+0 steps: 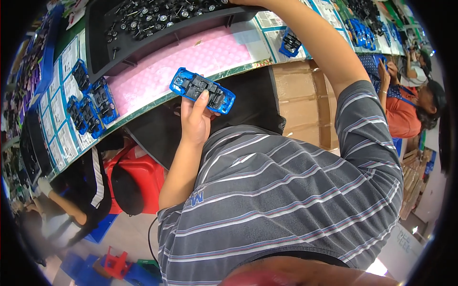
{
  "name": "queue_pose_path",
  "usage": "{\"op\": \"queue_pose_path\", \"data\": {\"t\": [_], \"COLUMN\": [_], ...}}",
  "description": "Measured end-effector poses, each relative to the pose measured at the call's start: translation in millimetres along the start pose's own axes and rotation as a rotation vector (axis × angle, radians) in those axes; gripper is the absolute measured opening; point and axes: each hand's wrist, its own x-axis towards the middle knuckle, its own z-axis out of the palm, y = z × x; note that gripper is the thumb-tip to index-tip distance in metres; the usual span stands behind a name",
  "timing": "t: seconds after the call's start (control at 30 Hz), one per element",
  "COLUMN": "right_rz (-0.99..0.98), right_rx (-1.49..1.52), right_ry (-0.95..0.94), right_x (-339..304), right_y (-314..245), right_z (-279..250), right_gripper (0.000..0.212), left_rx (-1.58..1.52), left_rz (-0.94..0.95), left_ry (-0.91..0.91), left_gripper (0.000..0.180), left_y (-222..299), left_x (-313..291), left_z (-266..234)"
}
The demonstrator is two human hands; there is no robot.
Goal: The person assembles toy cars by attaching wheels from a tray onto toy car bodies by hand and placing the assembled cars into a packaging tray.
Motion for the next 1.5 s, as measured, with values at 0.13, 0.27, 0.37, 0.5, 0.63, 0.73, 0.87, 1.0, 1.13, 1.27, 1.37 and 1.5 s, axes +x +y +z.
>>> {"op": "queue_pose_path", "data": {"t": [0.13,0.27,0.37,0.5,0.63,0.73,0.87,1.0,1.13,1.27,1.37,1.5], "right_rz": [0.037,0.061,0.128,0.232,0.167,0.178,0.162,0.161,0.147,0.091,0.057,0.274], "right_rx": [0.049,0.107,0.308,0.592,0.874,0.746,0.736,0.696,0.725,0.722,0.703,0.497], "right_ry": [-0.081,-0.092,0.2,0.382,0.363,0.522,0.488,0.425,0.393,0.401,0.533,0.544], "right_x": [0.7,-2.8,-29.2,-76.3,-138.5,-145.3,-142.9,-139.6,-138.3,-134.1,-120.7,-50.5], "right_y": [-3.6,-9.6,-1.0,-82.4,-156.2,-190.2,-192.5,-191.9,-191.9,-190.3,-169.3,-98.8], "right_z": [-7.1,-11.6,-16.7,-26.6,16.3,40.0,52.7,56.9,58.2,53.7,33.4,-36.7], "right_gripper": [0.021,0.021,0.017,0.015,0.019,0.038,0.041,0.045,0.046,0.05,0.045,0.023], "left_rx": [-0.009,-0.016,-0.015,-0.008,0.007,0.02,0.063,0.03,0.019,0.023,0.027,0.039], "left_rz": [0.005,0.015,0.003,0.09,0.181,0.192,0.199,0.167,0.196,0.178,0.19,0.207], "left_ry": [-0.003,0.007,0.004,0.008,-0.003,-0.032,0.1,0.1,0.155,0.086,0.1,0.095], "left_gripper": [0.035,0.028,0.026,0.024,0.028,0.028,0.023,0.024,0.023,0.032,0.03,0.023], "left_y": [2.0,6.4,10.9,7.5,8.4,5.8,3.4,1.6,-1.6,2.4,6.0,-1.1], "left_x": [2.3,2.6,5.1,7.2,17.6,15.7,10.7,9.9,9.0,4.2,3.1,5.2], "left_z": [1.1,4.3,8.8,-10.9,0.5,1.6,12.9,8.5,6.4,-0.6,-0.6,-11.6]}}
